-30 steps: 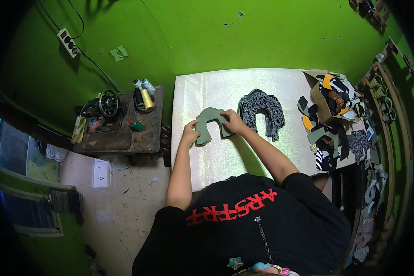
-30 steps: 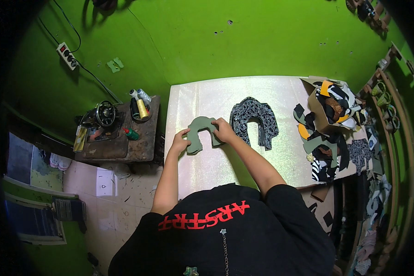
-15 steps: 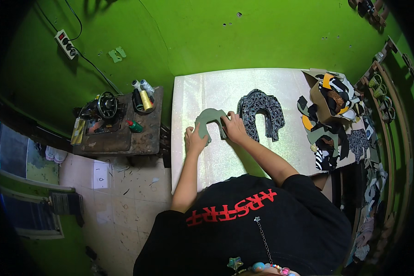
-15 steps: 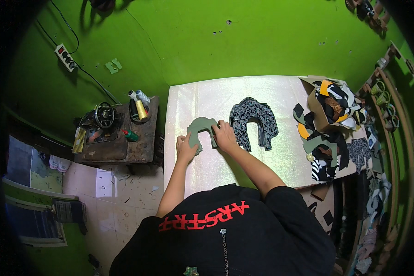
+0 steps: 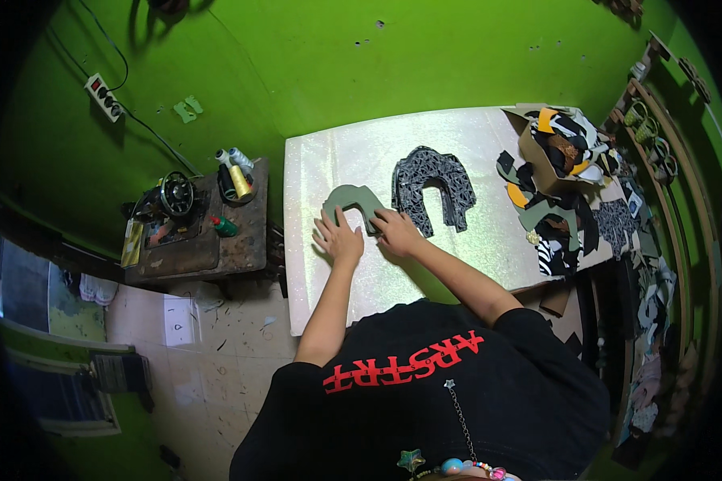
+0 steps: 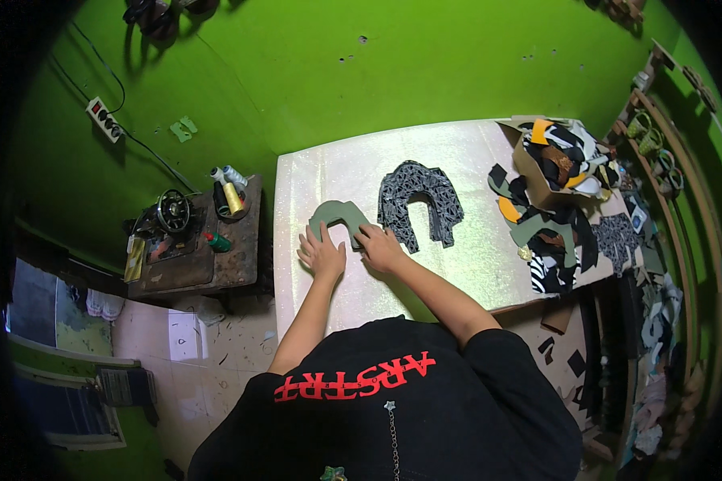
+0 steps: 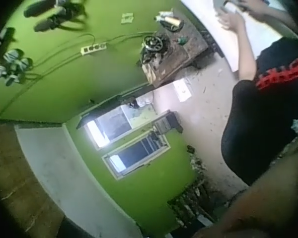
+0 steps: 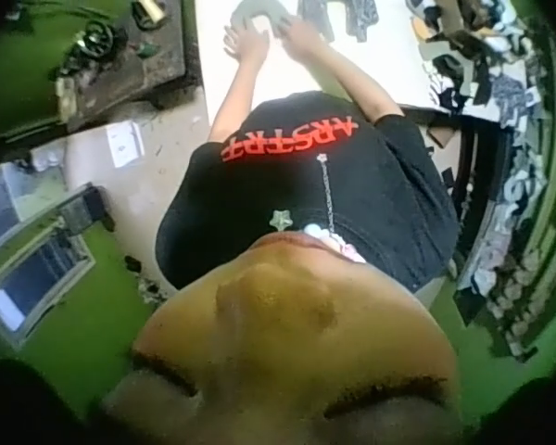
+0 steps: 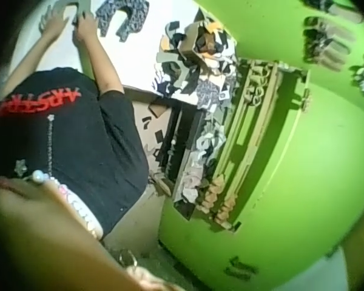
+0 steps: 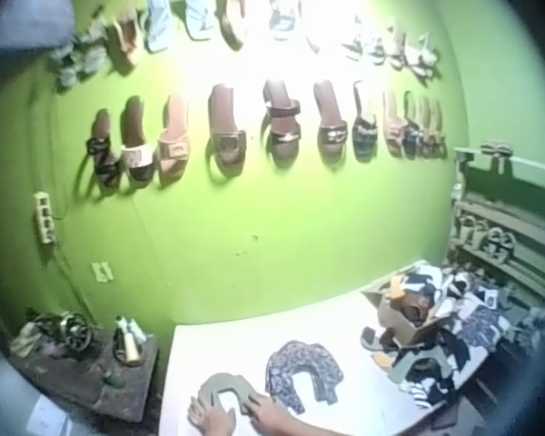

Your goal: Sorting and organizing various cut pieces of shoe material on a workspace.

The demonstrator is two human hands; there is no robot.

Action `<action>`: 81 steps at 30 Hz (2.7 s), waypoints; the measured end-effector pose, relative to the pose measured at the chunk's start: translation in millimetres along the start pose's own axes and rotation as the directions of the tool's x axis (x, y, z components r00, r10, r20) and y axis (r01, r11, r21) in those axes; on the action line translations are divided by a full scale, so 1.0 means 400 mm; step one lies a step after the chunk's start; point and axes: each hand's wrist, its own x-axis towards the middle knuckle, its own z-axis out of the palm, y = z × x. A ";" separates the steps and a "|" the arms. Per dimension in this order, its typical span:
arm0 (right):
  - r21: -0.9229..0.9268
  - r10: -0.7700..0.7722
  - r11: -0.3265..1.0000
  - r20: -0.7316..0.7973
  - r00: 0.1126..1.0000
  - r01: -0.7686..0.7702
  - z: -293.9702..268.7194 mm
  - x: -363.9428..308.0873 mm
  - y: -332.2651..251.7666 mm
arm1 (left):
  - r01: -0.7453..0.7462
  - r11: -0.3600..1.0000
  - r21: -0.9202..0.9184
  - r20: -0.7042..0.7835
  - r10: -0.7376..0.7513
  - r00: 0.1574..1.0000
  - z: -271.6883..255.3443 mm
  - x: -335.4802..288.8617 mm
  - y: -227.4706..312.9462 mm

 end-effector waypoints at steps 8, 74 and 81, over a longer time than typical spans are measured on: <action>-0.076 0.131 0.987 -0.127 0.983 -0.141 -0.097 -0.165 0.077 | -0.328 0.937 -0.123 0.050 0.336 0.941 0.027 -0.078 0.203; 0.645 0.325 0.761 -0.285 0.902 -0.070 -0.179 0.038 0.102 | 0.249 0.210 -0.945 0.266 0.056 0.962 -0.031 0.034 0.050; 0.613 0.252 0.786 -0.208 0.945 -0.075 -0.089 0.189 0.033 | 0.220 0.259 -0.941 0.221 -0.026 0.975 -0.007 0.126 -0.113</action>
